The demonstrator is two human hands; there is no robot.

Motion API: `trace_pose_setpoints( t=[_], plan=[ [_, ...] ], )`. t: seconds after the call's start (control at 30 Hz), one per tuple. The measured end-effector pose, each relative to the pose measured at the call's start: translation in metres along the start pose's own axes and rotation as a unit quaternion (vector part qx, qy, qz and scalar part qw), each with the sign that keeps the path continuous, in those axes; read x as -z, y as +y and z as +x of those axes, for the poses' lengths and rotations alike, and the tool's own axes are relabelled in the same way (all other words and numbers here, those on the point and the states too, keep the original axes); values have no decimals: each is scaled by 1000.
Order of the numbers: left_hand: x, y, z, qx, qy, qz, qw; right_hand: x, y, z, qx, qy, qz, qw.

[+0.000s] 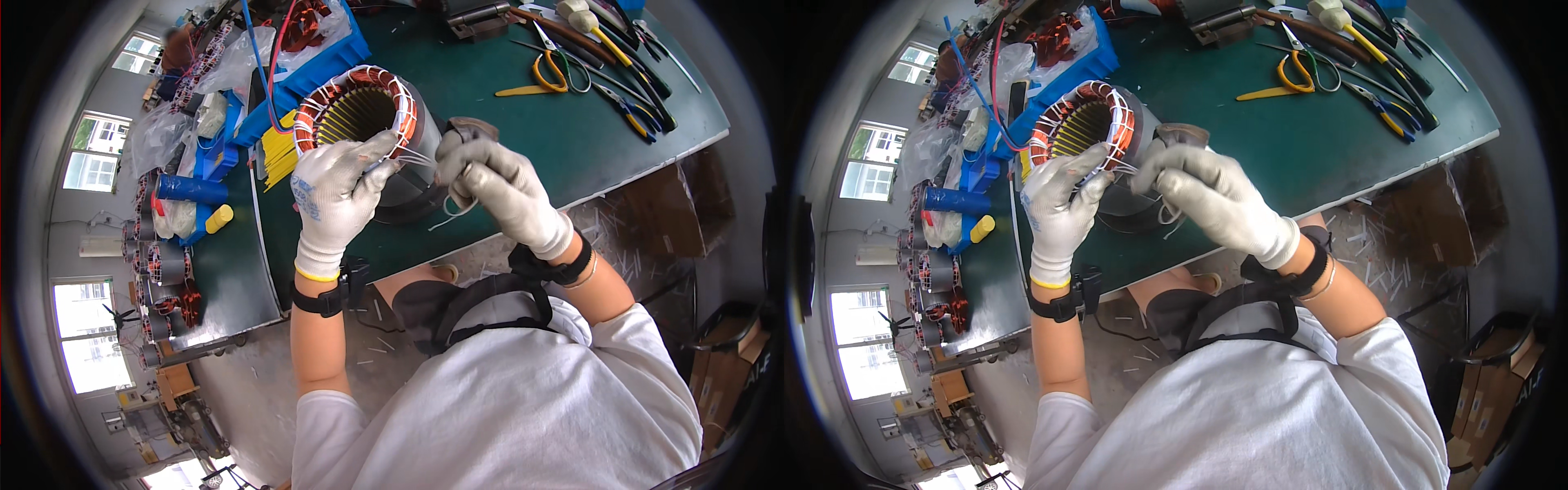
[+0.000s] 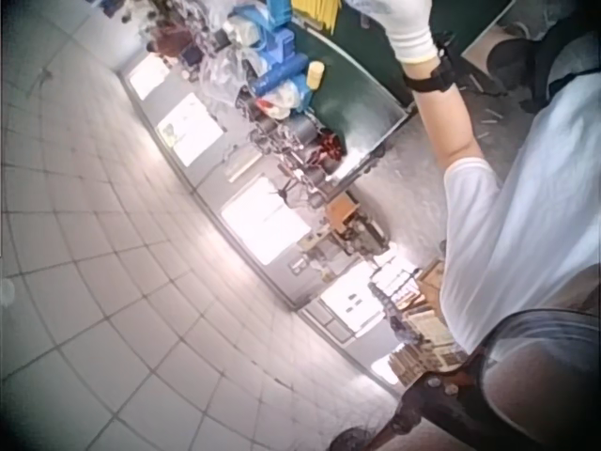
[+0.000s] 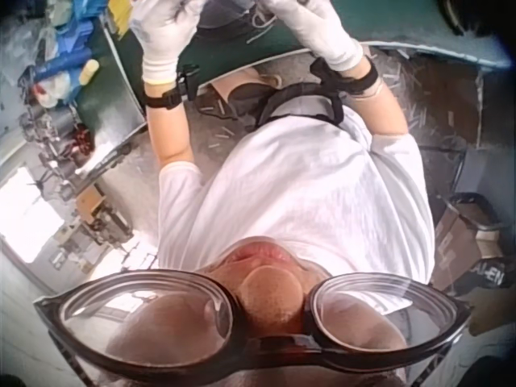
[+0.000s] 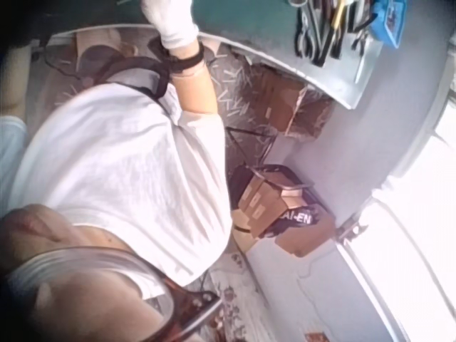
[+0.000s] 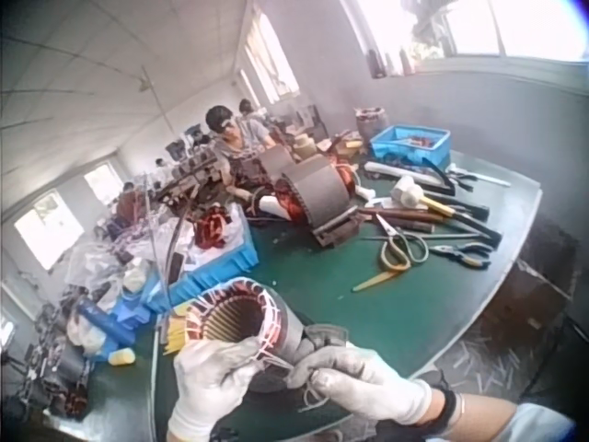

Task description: Assembling electric motor stators by threading and securing wires.

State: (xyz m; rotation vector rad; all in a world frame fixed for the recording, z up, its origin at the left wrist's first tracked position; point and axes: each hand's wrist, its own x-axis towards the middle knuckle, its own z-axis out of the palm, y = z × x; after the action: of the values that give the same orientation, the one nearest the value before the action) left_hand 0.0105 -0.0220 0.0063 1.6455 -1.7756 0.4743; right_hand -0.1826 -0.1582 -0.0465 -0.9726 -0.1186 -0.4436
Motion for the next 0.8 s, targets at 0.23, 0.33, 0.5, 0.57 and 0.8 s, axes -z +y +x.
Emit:
trace_pose_setpoints(
  t=[0.23,0.33,0.5,0.57,0.8],
  plan=[
    [-2,0,1,-3,2,-33,999,-17,-48,-39,225,-130,-380,888],
    [-4,-2,1,-4,-4,-22,1000,-30,-65,-67,209,-432,-409,776],
    [11,-2,-1,-11,-56,8,998,118,-177,-76,-2,-78,-834,546],
    [2,-4,0,-12,-24,-2,1000,107,-175,-58,55,23,-920,387],
    [6,-4,-3,-14,-17,-4,1000,-8,-38,2,69,70,-686,721]
  ],
)
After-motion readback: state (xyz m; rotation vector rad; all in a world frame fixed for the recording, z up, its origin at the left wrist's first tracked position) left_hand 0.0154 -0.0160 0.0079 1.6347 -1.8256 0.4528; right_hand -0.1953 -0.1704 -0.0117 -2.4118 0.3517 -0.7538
